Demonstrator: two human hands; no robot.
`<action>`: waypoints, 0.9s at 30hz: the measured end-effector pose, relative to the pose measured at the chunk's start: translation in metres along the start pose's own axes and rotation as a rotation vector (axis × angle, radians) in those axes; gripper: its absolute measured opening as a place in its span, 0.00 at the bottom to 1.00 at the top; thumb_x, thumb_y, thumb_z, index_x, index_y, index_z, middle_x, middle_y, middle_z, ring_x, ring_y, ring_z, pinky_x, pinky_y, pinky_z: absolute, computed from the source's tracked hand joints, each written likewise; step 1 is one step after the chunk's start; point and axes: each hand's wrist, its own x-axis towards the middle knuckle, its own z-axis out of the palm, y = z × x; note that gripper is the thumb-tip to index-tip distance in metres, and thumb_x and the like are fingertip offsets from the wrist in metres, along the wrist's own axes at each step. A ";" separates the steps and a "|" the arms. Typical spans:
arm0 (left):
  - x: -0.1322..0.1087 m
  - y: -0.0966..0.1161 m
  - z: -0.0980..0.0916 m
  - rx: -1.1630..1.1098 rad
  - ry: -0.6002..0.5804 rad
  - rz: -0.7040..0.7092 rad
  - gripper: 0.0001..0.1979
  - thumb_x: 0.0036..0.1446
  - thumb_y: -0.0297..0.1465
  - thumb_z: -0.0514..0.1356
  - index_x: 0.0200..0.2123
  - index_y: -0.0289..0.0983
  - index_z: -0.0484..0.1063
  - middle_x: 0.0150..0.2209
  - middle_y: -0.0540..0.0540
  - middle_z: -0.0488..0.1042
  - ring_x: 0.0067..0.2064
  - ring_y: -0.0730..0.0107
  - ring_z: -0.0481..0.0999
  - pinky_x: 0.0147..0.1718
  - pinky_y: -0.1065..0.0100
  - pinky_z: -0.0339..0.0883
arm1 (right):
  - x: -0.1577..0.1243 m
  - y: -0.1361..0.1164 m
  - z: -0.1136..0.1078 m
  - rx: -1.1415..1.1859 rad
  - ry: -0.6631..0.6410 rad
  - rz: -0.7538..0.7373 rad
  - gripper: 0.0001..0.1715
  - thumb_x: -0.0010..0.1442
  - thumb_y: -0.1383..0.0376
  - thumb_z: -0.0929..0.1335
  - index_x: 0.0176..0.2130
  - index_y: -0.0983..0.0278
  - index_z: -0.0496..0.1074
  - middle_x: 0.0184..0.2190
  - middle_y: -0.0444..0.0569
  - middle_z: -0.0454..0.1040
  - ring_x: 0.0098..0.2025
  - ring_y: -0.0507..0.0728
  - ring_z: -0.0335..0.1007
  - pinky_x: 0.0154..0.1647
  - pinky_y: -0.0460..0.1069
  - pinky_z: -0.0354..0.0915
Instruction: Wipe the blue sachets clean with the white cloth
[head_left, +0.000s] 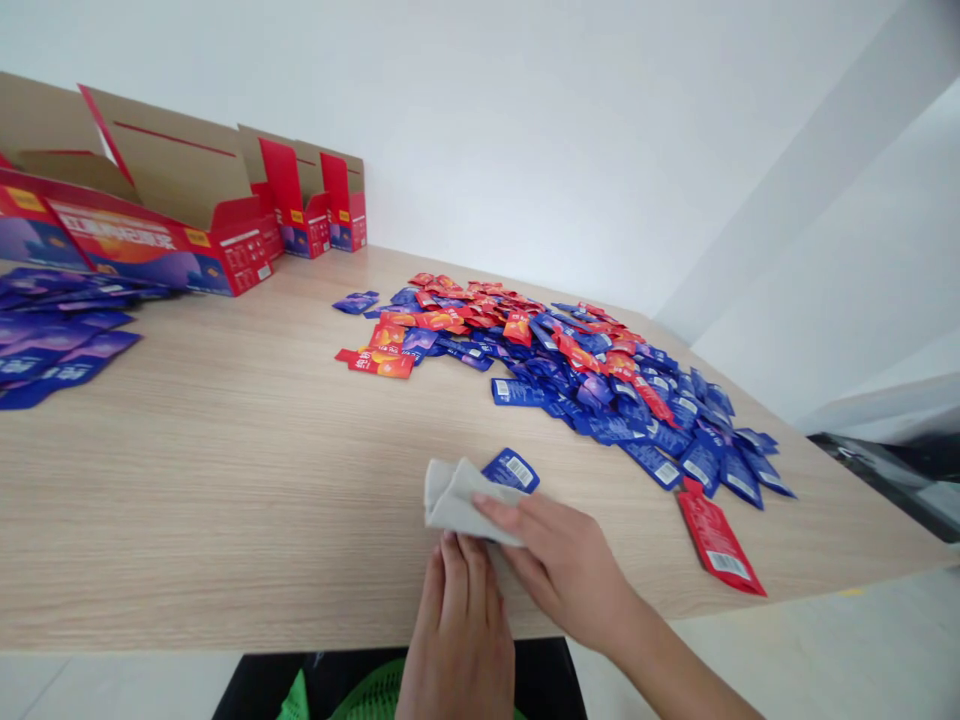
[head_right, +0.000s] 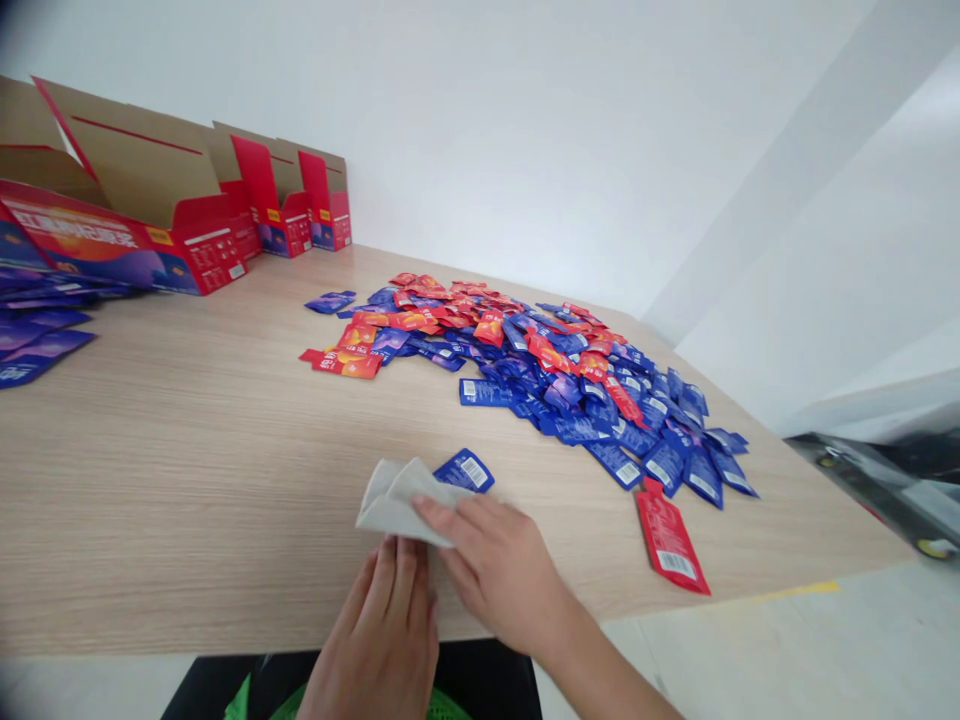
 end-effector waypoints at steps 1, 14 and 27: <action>0.000 0.000 -0.001 -0.007 -0.010 0.005 0.24 0.66 0.38 0.53 0.53 0.29 0.79 0.53 0.35 0.81 0.57 0.49 0.76 0.59 0.54 0.67 | 0.002 -0.003 0.002 -0.026 -0.069 -0.055 0.24 0.74 0.67 0.62 0.65 0.60 0.72 0.42 0.52 0.84 0.42 0.60 0.80 0.43 0.53 0.77; -0.003 0.001 0.012 0.025 0.046 -0.016 0.26 0.65 0.38 0.56 0.57 0.26 0.77 0.58 0.33 0.78 0.60 0.49 0.74 0.60 0.56 0.67 | 0.004 0.064 -0.012 -0.171 0.151 0.405 0.22 0.74 0.64 0.62 0.61 0.58 0.76 0.55 0.51 0.82 0.54 0.64 0.82 0.54 0.58 0.77; -0.001 -0.001 0.007 0.028 0.019 0.008 0.26 0.65 0.37 0.54 0.57 0.26 0.77 0.58 0.33 0.78 0.60 0.51 0.74 0.60 0.56 0.67 | 0.011 0.051 -0.002 -0.095 0.002 0.247 0.23 0.72 0.68 0.64 0.62 0.58 0.75 0.57 0.50 0.81 0.57 0.60 0.79 0.60 0.55 0.73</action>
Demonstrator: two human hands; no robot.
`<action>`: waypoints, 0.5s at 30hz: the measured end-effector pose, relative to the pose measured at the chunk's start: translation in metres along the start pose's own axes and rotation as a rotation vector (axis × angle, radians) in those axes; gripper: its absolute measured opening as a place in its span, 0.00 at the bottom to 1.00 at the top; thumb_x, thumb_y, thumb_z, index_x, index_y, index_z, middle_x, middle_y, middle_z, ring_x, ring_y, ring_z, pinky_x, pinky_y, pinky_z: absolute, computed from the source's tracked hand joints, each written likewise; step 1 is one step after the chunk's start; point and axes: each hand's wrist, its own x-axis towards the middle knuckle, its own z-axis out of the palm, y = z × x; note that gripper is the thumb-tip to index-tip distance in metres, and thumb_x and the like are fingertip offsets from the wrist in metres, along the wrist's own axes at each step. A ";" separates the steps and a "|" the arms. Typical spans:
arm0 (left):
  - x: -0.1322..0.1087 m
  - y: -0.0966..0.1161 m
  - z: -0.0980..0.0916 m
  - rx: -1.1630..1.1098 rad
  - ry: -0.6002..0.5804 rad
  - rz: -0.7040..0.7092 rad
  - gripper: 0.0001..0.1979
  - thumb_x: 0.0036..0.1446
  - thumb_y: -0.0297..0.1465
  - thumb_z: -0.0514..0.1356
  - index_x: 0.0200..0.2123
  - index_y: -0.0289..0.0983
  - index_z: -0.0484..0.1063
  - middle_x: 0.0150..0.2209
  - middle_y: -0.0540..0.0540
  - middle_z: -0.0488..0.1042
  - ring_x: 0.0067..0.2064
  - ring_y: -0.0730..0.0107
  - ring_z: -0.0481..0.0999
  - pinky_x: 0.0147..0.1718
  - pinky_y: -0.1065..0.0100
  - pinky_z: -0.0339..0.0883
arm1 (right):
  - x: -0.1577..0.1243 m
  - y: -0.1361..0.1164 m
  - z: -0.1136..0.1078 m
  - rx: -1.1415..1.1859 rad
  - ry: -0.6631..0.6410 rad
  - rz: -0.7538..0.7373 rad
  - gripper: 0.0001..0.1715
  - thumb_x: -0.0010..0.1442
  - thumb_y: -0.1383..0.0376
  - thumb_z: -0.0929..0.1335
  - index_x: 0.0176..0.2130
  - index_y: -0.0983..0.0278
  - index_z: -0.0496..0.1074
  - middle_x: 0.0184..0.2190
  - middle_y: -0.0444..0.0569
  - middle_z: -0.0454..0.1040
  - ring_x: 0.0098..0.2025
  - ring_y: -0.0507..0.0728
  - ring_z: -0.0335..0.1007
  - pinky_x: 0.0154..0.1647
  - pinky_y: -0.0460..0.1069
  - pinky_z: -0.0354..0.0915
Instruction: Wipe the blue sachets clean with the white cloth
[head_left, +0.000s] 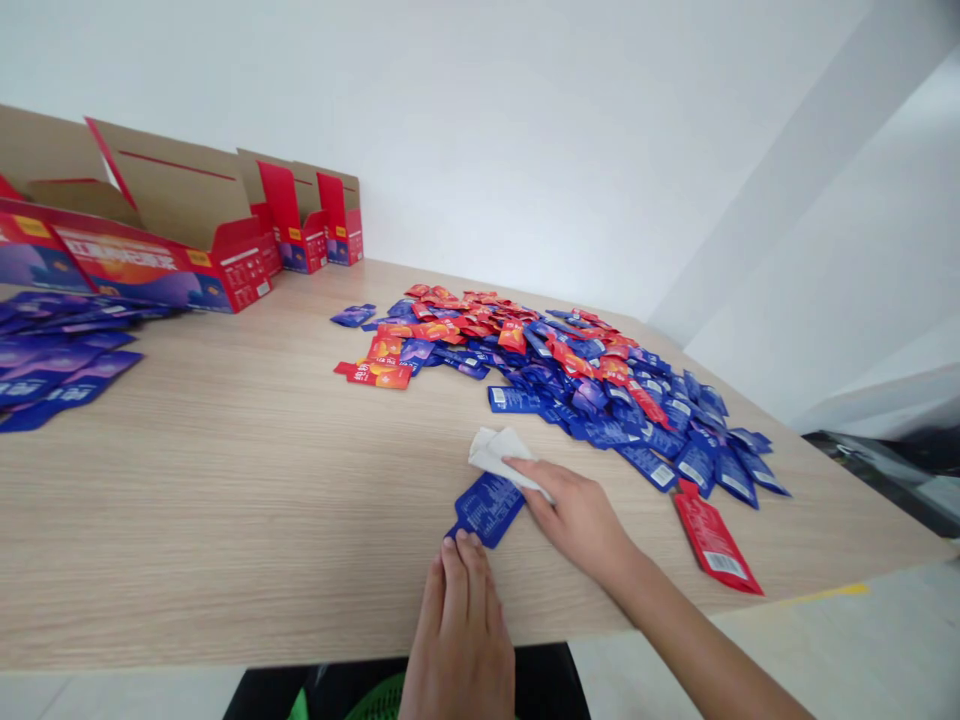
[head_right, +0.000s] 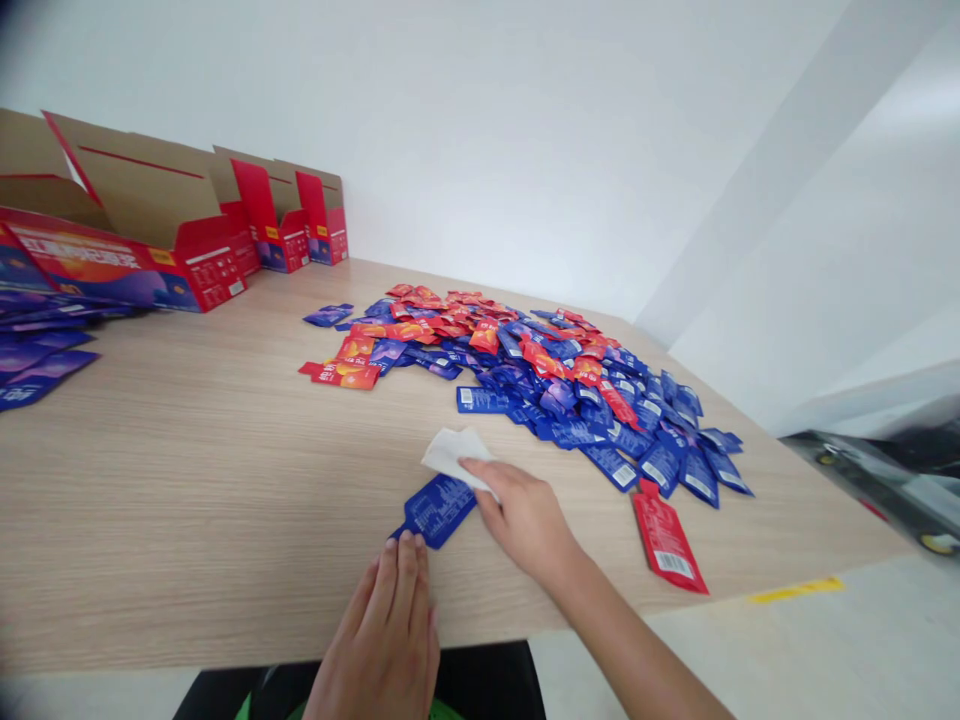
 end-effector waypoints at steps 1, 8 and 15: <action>0.000 0.001 0.001 -0.002 0.003 -0.002 0.26 0.65 0.37 0.54 0.57 0.26 0.76 0.58 0.33 0.78 0.60 0.51 0.74 0.60 0.56 0.67 | 0.002 0.010 -0.002 -0.017 0.022 0.056 0.22 0.71 0.68 0.64 0.61 0.58 0.76 0.58 0.50 0.81 0.58 0.61 0.79 0.61 0.56 0.73; 0.000 0.006 -0.002 0.010 -0.020 -0.048 0.25 0.65 0.37 0.54 0.56 0.26 0.77 0.59 0.32 0.77 0.61 0.50 0.72 0.62 0.55 0.65 | -0.009 0.002 -0.010 0.026 0.154 0.122 0.22 0.75 0.62 0.61 0.62 0.58 0.75 0.57 0.51 0.81 0.57 0.62 0.80 0.57 0.57 0.75; -0.001 0.002 -0.003 -0.026 -0.022 -0.008 0.24 0.66 0.38 0.52 0.52 0.29 0.80 0.52 0.35 0.81 0.56 0.49 0.75 0.59 0.53 0.66 | -0.018 -0.052 0.003 0.065 -0.094 -0.304 0.25 0.75 0.66 0.62 0.66 0.58 0.70 0.41 0.51 0.83 0.43 0.60 0.79 0.44 0.53 0.77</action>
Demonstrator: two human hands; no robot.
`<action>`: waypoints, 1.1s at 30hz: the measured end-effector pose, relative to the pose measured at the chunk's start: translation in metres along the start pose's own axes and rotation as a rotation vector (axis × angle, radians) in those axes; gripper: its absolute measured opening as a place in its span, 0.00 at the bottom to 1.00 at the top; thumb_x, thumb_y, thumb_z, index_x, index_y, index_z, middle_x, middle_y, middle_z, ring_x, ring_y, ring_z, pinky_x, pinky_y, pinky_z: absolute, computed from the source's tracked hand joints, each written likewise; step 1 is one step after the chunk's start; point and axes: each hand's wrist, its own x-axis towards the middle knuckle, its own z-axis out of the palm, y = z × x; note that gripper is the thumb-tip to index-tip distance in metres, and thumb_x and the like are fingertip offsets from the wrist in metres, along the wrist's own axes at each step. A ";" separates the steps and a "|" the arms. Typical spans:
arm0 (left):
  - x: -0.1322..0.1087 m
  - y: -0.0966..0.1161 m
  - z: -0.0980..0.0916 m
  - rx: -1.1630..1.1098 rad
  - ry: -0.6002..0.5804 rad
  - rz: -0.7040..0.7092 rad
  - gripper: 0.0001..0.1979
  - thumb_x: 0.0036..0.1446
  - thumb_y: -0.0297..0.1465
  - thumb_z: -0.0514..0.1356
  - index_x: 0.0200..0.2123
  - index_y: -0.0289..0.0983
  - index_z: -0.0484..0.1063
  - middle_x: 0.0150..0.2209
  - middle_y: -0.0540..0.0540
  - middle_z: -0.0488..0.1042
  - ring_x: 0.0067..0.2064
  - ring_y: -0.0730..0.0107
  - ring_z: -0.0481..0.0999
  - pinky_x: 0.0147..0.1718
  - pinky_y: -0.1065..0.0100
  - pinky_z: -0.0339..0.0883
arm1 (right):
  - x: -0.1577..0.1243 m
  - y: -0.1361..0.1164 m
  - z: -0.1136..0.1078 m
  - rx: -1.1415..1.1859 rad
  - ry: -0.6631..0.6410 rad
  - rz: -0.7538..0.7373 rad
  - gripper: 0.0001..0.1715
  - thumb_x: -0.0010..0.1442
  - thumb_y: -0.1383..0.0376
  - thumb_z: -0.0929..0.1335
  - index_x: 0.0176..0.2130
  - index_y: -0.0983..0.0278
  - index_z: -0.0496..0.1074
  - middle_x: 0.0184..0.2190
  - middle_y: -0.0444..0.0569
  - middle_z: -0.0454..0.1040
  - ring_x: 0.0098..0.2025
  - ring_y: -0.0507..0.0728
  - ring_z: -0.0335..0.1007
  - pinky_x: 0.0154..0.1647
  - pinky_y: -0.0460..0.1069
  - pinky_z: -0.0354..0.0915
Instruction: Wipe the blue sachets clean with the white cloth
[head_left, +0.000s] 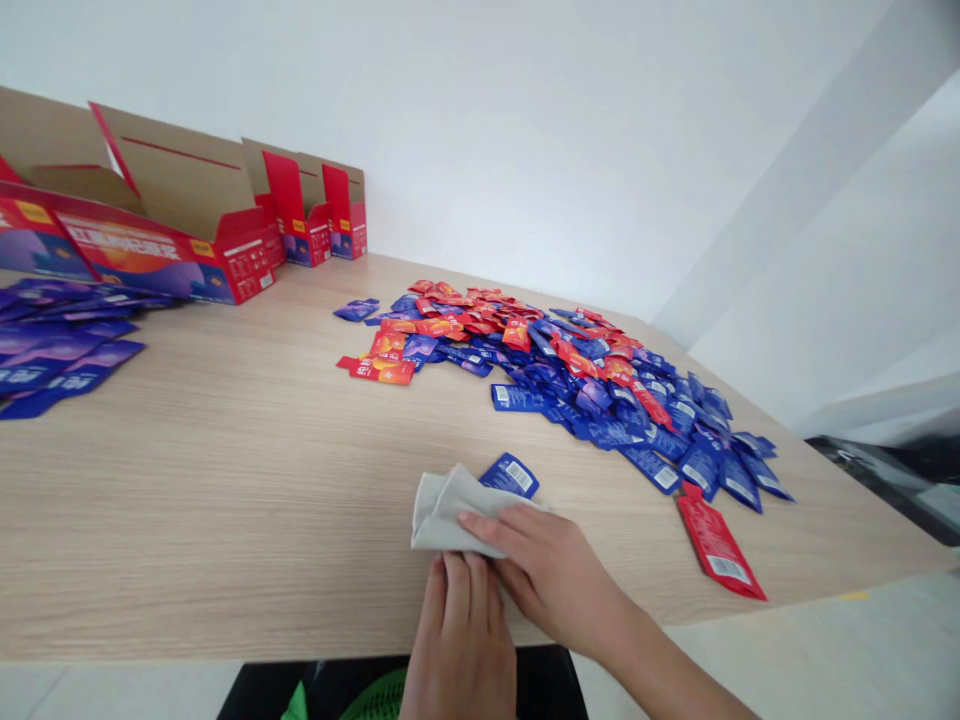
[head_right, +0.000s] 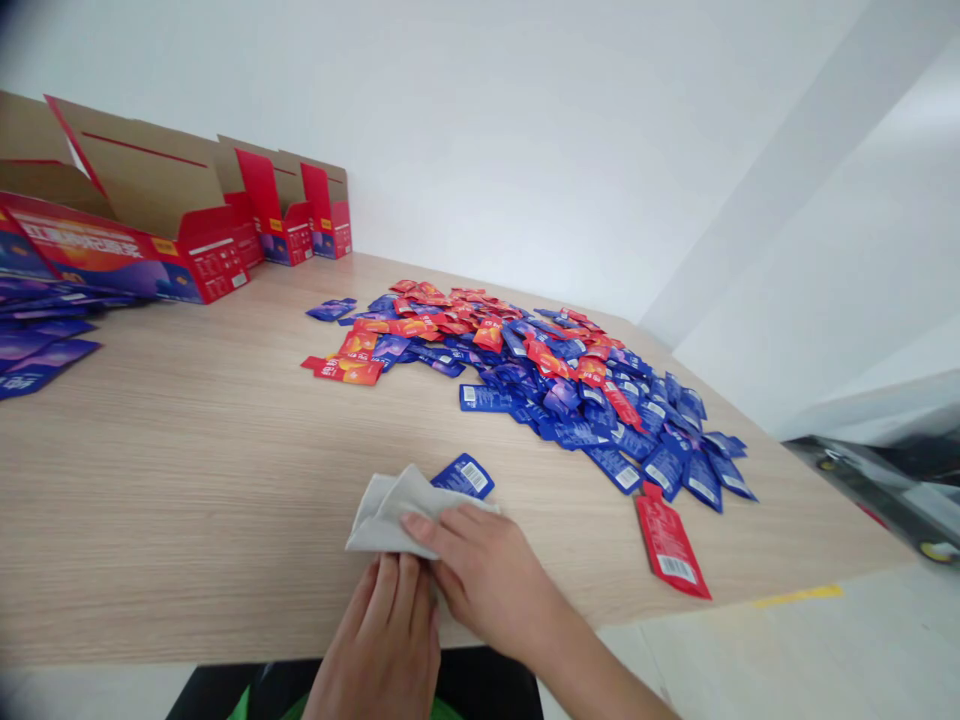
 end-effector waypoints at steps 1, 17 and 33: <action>0.000 0.000 0.000 0.010 -0.002 -0.001 0.24 0.66 0.38 0.52 0.53 0.29 0.80 0.53 0.35 0.80 0.57 0.49 0.75 0.59 0.54 0.67 | 0.001 0.004 0.001 -0.003 -0.007 0.023 0.24 0.75 0.66 0.62 0.66 0.58 0.71 0.42 0.51 0.83 0.44 0.60 0.80 0.45 0.53 0.77; 0.002 0.001 -0.002 0.019 0.007 -0.013 0.26 0.65 0.38 0.54 0.56 0.25 0.77 0.58 0.32 0.78 0.60 0.48 0.73 0.60 0.55 0.65 | -0.009 0.023 -0.012 0.051 0.271 0.238 0.22 0.76 0.63 0.62 0.64 0.58 0.73 0.53 0.52 0.82 0.53 0.60 0.80 0.54 0.54 0.75; -0.001 0.001 0.006 0.029 0.031 -0.014 0.27 0.65 0.39 0.53 0.57 0.25 0.76 0.58 0.32 0.78 0.60 0.49 0.73 0.61 0.54 0.65 | -0.009 0.070 -0.021 -0.119 0.206 0.466 0.22 0.74 0.62 0.62 0.61 0.59 0.76 0.55 0.51 0.82 0.54 0.64 0.82 0.53 0.57 0.77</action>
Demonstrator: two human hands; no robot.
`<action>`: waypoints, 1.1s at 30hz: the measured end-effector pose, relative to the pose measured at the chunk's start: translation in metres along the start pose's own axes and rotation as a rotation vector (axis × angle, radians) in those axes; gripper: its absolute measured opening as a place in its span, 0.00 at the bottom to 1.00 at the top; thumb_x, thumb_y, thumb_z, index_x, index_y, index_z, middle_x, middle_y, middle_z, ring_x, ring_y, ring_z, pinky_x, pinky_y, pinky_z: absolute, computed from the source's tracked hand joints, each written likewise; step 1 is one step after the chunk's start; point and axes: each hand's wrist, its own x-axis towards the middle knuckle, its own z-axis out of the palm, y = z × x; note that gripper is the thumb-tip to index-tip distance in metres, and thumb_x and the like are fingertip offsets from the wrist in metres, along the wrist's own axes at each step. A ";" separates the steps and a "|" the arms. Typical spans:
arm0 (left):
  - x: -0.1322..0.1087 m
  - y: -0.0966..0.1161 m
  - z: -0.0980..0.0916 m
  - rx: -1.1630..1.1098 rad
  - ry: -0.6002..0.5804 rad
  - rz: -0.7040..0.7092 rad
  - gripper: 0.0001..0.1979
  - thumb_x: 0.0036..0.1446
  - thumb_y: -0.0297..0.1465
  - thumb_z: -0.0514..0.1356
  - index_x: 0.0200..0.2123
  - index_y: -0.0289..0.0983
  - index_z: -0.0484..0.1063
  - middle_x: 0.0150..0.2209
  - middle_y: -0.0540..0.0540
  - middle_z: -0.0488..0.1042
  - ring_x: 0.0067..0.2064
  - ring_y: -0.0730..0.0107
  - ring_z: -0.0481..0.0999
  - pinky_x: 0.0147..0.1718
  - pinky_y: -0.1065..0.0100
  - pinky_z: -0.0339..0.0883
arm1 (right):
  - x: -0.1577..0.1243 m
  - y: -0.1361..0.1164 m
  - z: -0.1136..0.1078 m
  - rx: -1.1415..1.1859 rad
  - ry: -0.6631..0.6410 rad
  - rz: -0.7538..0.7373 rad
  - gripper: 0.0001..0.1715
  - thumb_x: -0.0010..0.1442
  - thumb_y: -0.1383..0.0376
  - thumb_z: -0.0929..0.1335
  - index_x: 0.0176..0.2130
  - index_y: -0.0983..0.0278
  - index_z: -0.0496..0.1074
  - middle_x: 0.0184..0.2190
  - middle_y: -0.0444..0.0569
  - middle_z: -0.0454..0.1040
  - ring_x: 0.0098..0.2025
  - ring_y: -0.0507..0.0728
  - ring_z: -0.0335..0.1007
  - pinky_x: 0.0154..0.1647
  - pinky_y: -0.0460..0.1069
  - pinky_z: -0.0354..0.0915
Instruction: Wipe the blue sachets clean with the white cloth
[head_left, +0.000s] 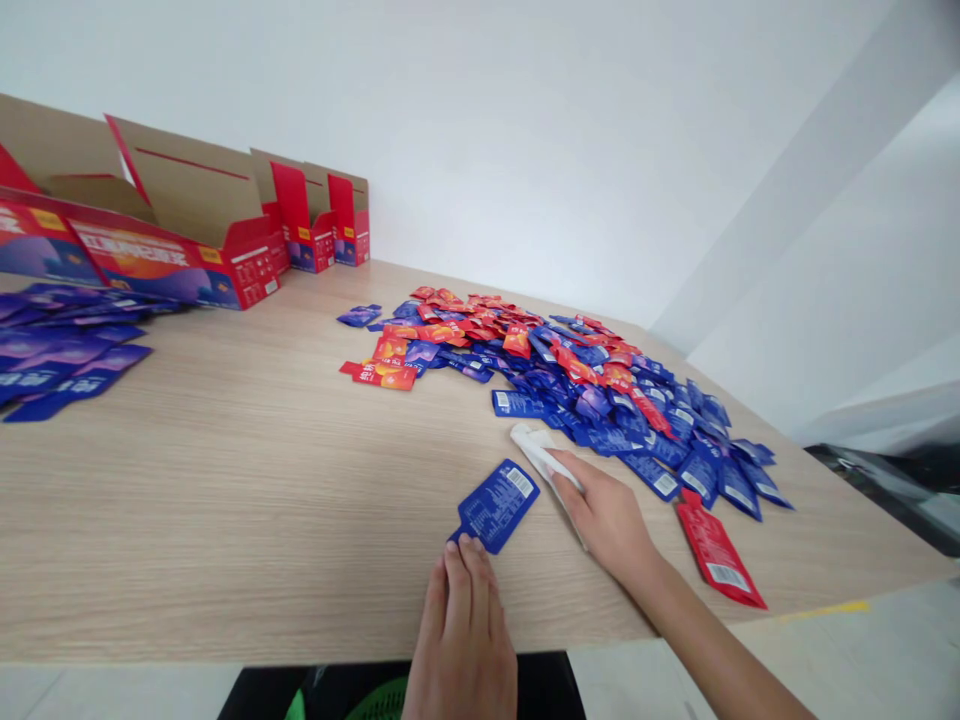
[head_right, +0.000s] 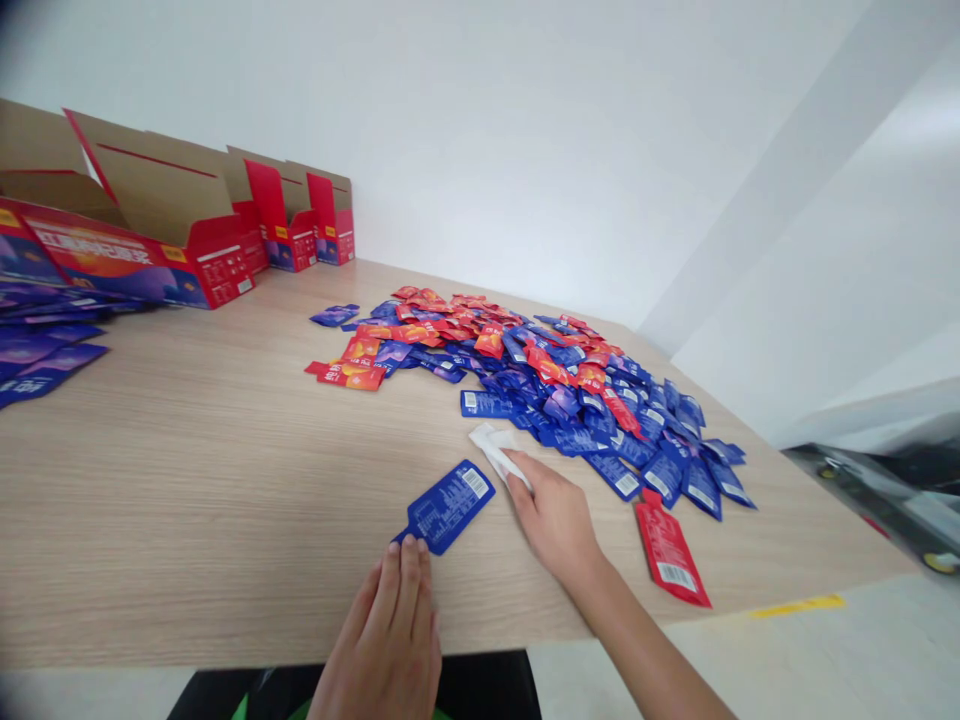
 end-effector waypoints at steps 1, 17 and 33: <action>0.000 0.000 0.000 0.006 0.008 0.003 0.27 0.65 0.39 0.53 0.56 0.25 0.77 0.58 0.33 0.78 0.60 0.49 0.73 0.60 0.55 0.65 | -0.004 -0.007 -0.001 0.039 0.028 -0.005 0.21 0.75 0.62 0.62 0.61 0.58 0.76 0.56 0.50 0.82 0.55 0.63 0.81 0.54 0.56 0.76; -0.001 0.001 -0.005 -0.021 -0.065 -0.020 0.26 0.64 0.37 0.55 0.58 0.27 0.76 0.60 0.33 0.76 0.62 0.50 0.72 0.63 0.55 0.66 | 0.005 -0.002 0.008 0.029 -0.079 -0.081 0.22 0.72 0.66 0.63 0.60 0.60 0.77 0.57 0.52 0.81 0.58 0.63 0.80 0.59 0.58 0.74; 0.001 -0.003 -0.005 0.002 -0.049 0.020 0.27 0.63 0.38 0.54 0.56 0.27 0.77 0.58 0.32 0.78 0.60 0.49 0.73 0.59 0.55 0.68 | -0.015 -0.042 0.009 0.098 -0.178 -0.317 0.24 0.73 0.68 0.63 0.64 0.58 0.73 0.52 0.51 0.83 0.51 0.60 0.81 0.53 0.54 0.76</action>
